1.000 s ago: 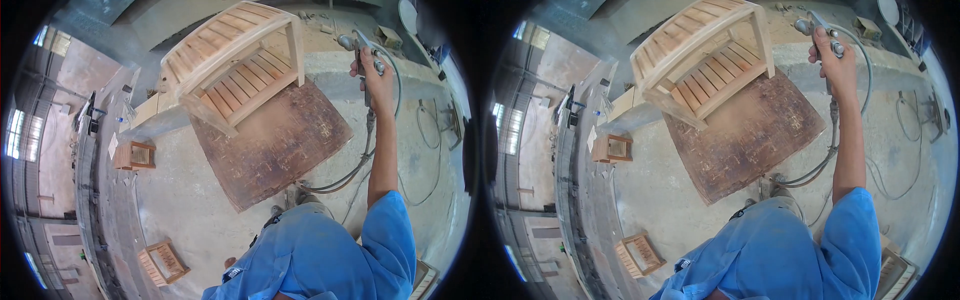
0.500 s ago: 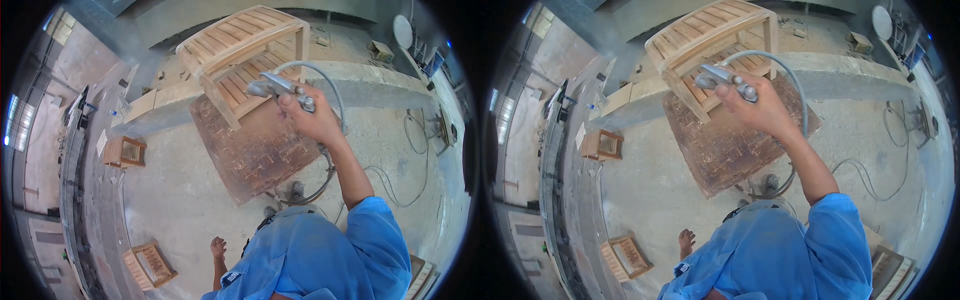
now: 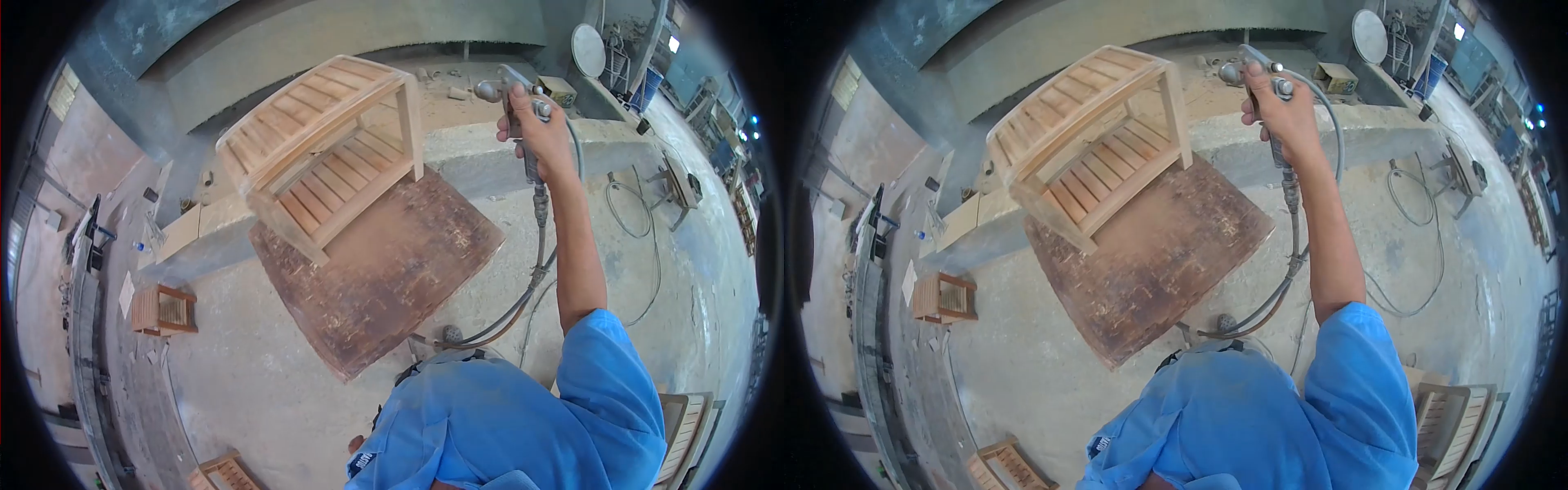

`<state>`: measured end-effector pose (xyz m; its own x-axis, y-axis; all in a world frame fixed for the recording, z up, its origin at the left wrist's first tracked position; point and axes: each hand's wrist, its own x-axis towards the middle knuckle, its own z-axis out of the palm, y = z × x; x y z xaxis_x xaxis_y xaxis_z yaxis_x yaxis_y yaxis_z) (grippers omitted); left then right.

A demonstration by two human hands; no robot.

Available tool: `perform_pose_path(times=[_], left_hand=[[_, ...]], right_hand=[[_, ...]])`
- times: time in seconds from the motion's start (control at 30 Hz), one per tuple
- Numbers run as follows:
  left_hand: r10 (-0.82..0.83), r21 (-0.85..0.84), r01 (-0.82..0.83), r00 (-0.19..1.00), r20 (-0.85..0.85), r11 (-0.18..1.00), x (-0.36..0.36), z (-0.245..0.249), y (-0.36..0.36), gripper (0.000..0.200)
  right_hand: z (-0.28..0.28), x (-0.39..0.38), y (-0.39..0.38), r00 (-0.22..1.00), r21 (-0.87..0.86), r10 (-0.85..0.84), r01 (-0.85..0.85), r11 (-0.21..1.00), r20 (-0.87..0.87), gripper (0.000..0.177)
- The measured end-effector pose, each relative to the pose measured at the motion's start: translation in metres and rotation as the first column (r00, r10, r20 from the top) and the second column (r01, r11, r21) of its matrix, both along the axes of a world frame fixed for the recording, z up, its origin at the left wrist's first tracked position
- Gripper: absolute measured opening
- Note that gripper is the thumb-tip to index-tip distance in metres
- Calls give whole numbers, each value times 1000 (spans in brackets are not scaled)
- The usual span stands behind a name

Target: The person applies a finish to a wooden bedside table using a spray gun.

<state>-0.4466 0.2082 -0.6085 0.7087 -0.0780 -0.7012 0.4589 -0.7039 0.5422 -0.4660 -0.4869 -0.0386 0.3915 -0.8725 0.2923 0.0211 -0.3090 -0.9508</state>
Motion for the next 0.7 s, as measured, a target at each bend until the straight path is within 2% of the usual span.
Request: perform_pose_path(times=[0.03,0.1,0.17,0.23,0.27,0.3,0.37,0.47,0.57,0.7], left_hand=[[-197,70,192,978,73,979,-2,-13,-9,36],[-405,130,387,898,174,913,3,-19,-30,37],[-499,111,488,822,276,866,19,-15,-50,37],[-464,-61,537,775,430,841,43,-9,-64,38],[-314,-110,351,913,260,930,56,-1,-65,39],[-47,-165,57,997,69,985,68,25,-80,40],[177,-148,-176,984,-8,973,69,130,-144,42],[137,4,-138,989,55,990,82,185,-168,42],[129,1,-130,986,103,991,92,216,-168,45],[198,-137,-172,958,209,976,131,237,-161,55]], right_hand=[[-2,-10,-12,1000,-6,-14,14,1000,-2,49],[-12,-23,-31,996,13,31,-33,999,78,49],[-29,-28,-46,989,64,47,-57,996,141,47],[-57,-30,-57,986,114,66,-85,990,154,47],[-74,-31,-64,984,141,81,-104,985,159,47],[-95,-31,-70,982,173,94,-122,977,162,45],[-143,-35,-82,990,262,91,-116,958,105,45],[-212,-36,-92,997,372,25,-48,927,67,43],[-254,-46,-97,998,465,-20,-10,885,60,42],[-279,-50,-95,998,561,-59,32,827,29,40]])
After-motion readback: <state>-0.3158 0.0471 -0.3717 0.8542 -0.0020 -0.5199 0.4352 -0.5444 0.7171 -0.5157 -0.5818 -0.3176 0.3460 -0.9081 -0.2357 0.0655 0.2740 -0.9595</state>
